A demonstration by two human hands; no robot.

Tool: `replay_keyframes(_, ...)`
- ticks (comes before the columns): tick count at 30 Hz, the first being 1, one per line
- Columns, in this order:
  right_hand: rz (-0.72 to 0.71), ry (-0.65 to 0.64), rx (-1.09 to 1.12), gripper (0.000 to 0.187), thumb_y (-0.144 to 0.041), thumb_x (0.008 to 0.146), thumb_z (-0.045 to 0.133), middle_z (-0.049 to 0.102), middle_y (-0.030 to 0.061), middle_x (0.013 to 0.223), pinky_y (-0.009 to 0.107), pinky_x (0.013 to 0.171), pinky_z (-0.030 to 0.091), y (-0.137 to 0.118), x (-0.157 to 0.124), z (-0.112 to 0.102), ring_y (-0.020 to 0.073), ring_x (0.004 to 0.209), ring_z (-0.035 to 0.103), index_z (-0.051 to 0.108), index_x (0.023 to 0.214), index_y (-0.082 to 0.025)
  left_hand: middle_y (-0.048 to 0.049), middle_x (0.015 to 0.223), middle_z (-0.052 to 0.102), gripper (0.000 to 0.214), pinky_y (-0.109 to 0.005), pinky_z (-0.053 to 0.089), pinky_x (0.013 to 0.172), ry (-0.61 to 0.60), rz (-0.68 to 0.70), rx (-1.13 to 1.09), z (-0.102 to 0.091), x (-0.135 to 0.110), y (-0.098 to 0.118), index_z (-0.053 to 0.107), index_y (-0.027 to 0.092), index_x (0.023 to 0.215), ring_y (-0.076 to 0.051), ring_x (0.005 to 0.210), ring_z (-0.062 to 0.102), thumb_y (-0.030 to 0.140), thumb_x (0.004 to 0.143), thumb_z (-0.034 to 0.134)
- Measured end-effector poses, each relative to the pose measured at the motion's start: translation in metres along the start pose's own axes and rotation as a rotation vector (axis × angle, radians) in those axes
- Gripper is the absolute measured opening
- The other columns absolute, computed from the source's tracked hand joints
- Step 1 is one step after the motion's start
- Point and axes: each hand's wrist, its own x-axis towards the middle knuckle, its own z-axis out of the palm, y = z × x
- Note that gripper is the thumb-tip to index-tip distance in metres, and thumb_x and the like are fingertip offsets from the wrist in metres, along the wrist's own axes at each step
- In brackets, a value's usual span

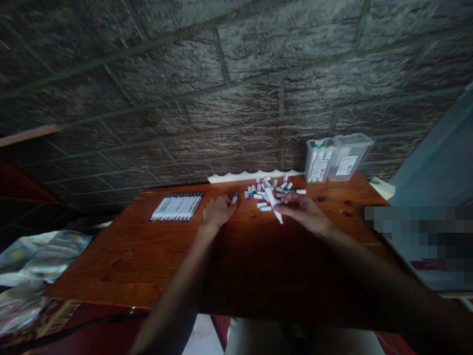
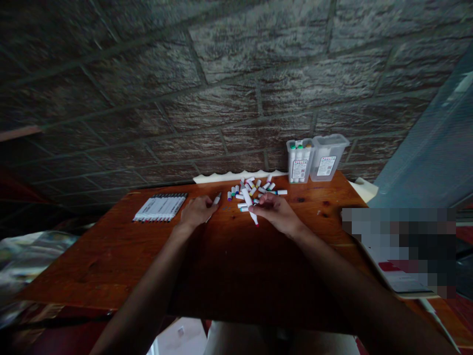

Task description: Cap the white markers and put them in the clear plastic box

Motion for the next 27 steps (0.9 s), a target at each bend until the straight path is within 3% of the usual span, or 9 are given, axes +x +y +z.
replay_keyframes(8,0.064,0.026,-0.003,0.037,-0.039,0.061,0.081,0.058,-0.0033,0.067,0.032,0.067,0.042,-0.011,-0.004,0.003,0.0165,0.070,0.057,0.050,0.072,-0.023,-0.0063,0.077,0.073,0.031,-0.027,0.044,0.065,0.027,0.132,-0.195,-0.002,0.002,-0.002,0.073,0.020,0.078,-0.022,0.078,0.066,0.044,0.082,0.054)
replay_keyframes(13,0.121,0.082,-0.021,0.039,-0.041,0.058,0.082,0.054,-0.0055,0.064,0.028,0.057,0.036,-0.018,-0.006,0.003,0.0121,0.060,0.049,0.051,0.073,-0.022,-0.0026,0.064,0.067,0.033,-0.023,0.042,0.053,-0.118,0.138,-0.779,-0.006,0.007,-0.003,0.070,0.015,0.075,-0.013,0.056,0.058,0.047,0.079,0.062)
replay_keyframes(16,0.135,0.102,-0.039,0.039,-0.041,0.058,0.082,0.054,-0.0059,0.065,0.027,0.056,0.033,-0.019,-0.006,0.003,0.0104,0.058,0.046,0.052,0.074,-0.022,-0.0068,0.078,0.071,0.033,-0.021,0.047,0.056,-0.239,0.096,-1.177,-0.012,0.005,0.002,0.070,0.014,0.089,-0.011,0.061,0.061,0.043,0.073,0.071)
replay_keyframes(18,0.133,0.101,-0.040,0.039,-0.041,0.058,0.082,0.054,-0.0055,0.065,0.027,0.055,0.033,-0.019,-0.006,0.003,0.0106,0.058,0.047,0.052,0.074,-0.022,-0.0109,0.087,0.072,0.036,-0.021,0.050,0.060,-0.283,0.091,-1.298,-0.016,0.003,0.005,0.070,0.013,0.096,-0.012,0.067,0.064,0.040,0.072,0.073)
replay_keyframes(21,0.129,0.095,-0.038,0.038,-0.042,0.059,0.082,0.056,-0.0043,0.066,0.028,0.056,0.035,-0.017,-0.005,0.002,0.0119,0.061,0.049,0.053,0.073,-0.022,-0.0103,0.086,0.073,0.037,-0.023,0.050,0.061,-0.250,0.118,-1.165,-0.017,0.003,0.002,0.070,0.013,0.097,-0.014,0.069,0.065,0.044,0.076,0.068)
replay_keyframes(24,0.130,0.105,-0.046,0.038,-0.042,0.059,0.082,0.058,-0.0029,0.069,0.029,0.057,0.037,-0.016,-0.005,0.002,0.0133,0.064,0.052,0.053,0.072,-0.022,-0.0072,0.081,0.073,0.032,-0.027,0.050,0.066,-0.030,0.120,-0.642,-0.014,0.007,-0.008,0.072,0.016,0.091,-0.020,0.076,0.067,0.044,0.082,0.059)
replay_keyframes(27,0.137,0.108,-0.040,0.038,-0.041,0.058,0.083,0.061,-0.0016,0.072,0.029,0.058,0.037,-0.016,-0.005,0.002,0.0153,0.068,0.054,0.053,0.072,-0.023,-0.0107,0.090,0.073,0.029,-0.036,0.049,0.080,0.140,-0.007,-0.141,-0.013,0.010,-0.021,0.074,0.019,0.088,-0.029,0.093,0.066,0.041,0.084,0.054)
